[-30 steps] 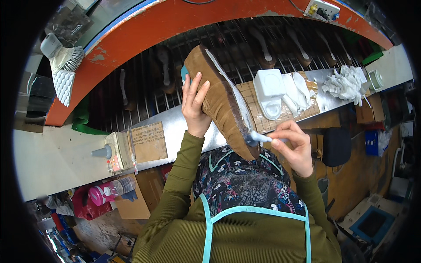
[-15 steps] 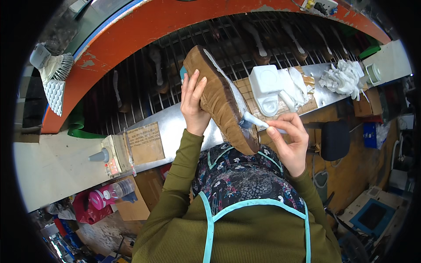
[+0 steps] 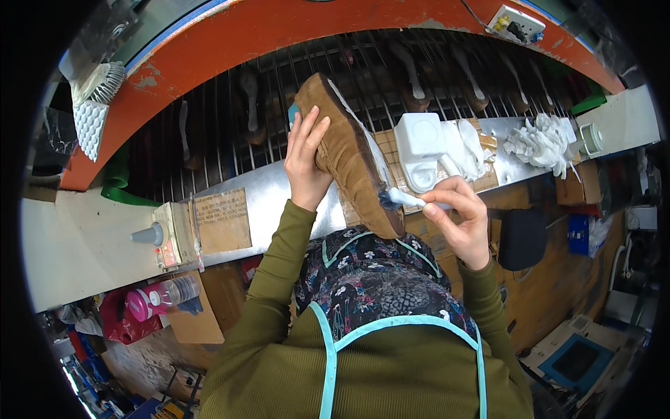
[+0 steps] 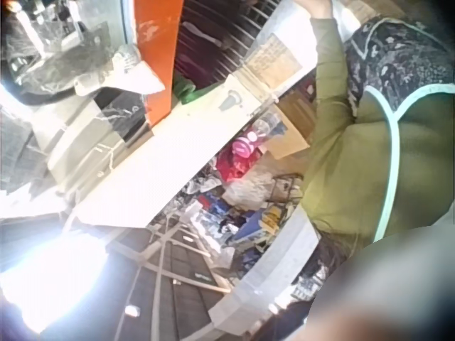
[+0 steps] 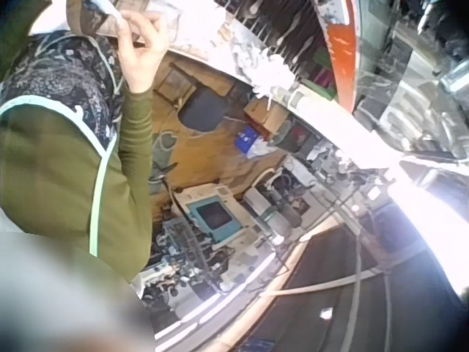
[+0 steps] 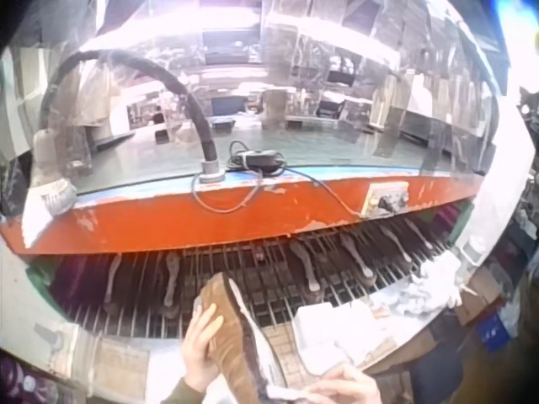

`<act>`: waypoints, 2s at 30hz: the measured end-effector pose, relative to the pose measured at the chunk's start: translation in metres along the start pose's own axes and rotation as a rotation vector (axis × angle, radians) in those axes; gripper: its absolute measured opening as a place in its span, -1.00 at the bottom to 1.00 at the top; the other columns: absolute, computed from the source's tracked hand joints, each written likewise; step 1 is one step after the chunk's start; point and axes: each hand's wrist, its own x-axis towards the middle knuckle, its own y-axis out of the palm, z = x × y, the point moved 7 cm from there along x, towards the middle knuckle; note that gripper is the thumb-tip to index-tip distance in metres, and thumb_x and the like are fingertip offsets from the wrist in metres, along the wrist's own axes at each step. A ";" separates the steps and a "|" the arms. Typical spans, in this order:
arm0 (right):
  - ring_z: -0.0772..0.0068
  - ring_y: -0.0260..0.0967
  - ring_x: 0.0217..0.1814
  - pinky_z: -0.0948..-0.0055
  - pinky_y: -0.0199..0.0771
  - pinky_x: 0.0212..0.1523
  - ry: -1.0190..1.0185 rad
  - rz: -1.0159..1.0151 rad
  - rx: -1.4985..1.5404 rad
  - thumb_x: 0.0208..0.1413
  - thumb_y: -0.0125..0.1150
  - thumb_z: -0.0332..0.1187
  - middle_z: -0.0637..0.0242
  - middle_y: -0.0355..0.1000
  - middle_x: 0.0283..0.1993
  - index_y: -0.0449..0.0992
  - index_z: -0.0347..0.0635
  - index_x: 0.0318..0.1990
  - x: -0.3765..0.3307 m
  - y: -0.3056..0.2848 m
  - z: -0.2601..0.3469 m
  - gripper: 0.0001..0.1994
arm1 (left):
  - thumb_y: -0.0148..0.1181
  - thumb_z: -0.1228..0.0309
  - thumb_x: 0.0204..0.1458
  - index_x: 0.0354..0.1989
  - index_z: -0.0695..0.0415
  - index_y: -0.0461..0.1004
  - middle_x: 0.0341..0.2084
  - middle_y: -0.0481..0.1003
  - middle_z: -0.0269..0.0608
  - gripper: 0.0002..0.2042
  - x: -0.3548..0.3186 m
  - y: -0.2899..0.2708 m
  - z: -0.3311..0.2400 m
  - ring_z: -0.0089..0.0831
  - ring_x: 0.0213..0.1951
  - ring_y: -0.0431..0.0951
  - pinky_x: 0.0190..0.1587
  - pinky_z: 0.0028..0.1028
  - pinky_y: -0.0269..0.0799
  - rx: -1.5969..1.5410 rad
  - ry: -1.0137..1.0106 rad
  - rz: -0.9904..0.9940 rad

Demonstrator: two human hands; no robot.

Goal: The person holds a brown shoe and uses a small brush to apply white glue to the sole. They repeatedly dip the brush into a container and spread the glue across the sole surface, turning the shoe to reach different areas.

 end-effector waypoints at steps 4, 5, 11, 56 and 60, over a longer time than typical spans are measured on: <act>0.63 0.31 -0.36 0.66 0.31 -0.43 0.026 -0.017 0.064 0.03 0.34 -0.47 0.38 0.38 -0.33 0.64 -0.27 -0.24 -0.006 -0.002 -0.004 -0.86 | 0.43 0.64 -0.35 0.16 -0.07 0.39 0.22 0.34 -0.25 -0.25 0.000 0.004 0.002 0.01 0.29 0.23 0.31 -0.14 0.21 -0.002 -0.046 0.025; 0.63 0.31 -0.36 0.66 0.32 -0.43 0.025 -0.027 0.067 0.03 0.34 -0.47 0.38 0.38 -0.32 0.64 -0.28 -0.24 -0.007 -0.004 -0.005 -0.86 | 0.42 0.66 -0.35 0.16 -0.07 0.39 0.22 0.34 -0.25 -0.26 0.000 0.006 0.003 0.00 0.29 0.23 0.31 -0.14 0.22 -0.015 -0.064 0.028; 0.62 0.31 -0.37 0.65 0.32 -0.41 -0.043 -0.046 0.072 0.03 0.34 -0.48 0.36 0.38 -0.31 0.63 -0.30 -0.23 -0.003 -0.011 -0.002 -0.85 | 0.46 0.66 -0.40 0.15 -0.01 0.38 0.20 0.36 -0.21 -0.24 0.000 0.016 0.000 -0.11 0.25 0.31 0.29 -0.25 0.28 -0.070 -0.190 0.063; 0.58 0.35 -0.29 0.58 0.34 -0.25 0.376 0.023 0.364 0.06 0.30 -0.47 0.36 0.41 -0.29 0.62 -0.33 -0.24 0.002 -0.051 -0.165 -0.86 | 0.47 0.74 -0.38 0.11 0.24 0.38 0.01 0.47 -0.13 -0.28 -0.103 0.037 -0.039 -0.31 0.07 0.44 0.12 -0.32 0.41 -1.218 -1.322 0.670; 0.42 0.39 -0.41 0.36 0.25 -0.26 0.444 -0.129 -0.459 -0.01 0.36 -0.30 0.36 0.45 -0.42 0.66 -0.07 -0.32 -0.053 -0.057 -0.220 -0.88 | 0.52 0.45 -0.47 0.21 0.14 0.29 0.11 0.41 -0.17 -0.13 -0.100 -0.009 0.007 -0.17 0.18 0.35 0.28 -0.15 0.22 -1.176 -1.291 0.258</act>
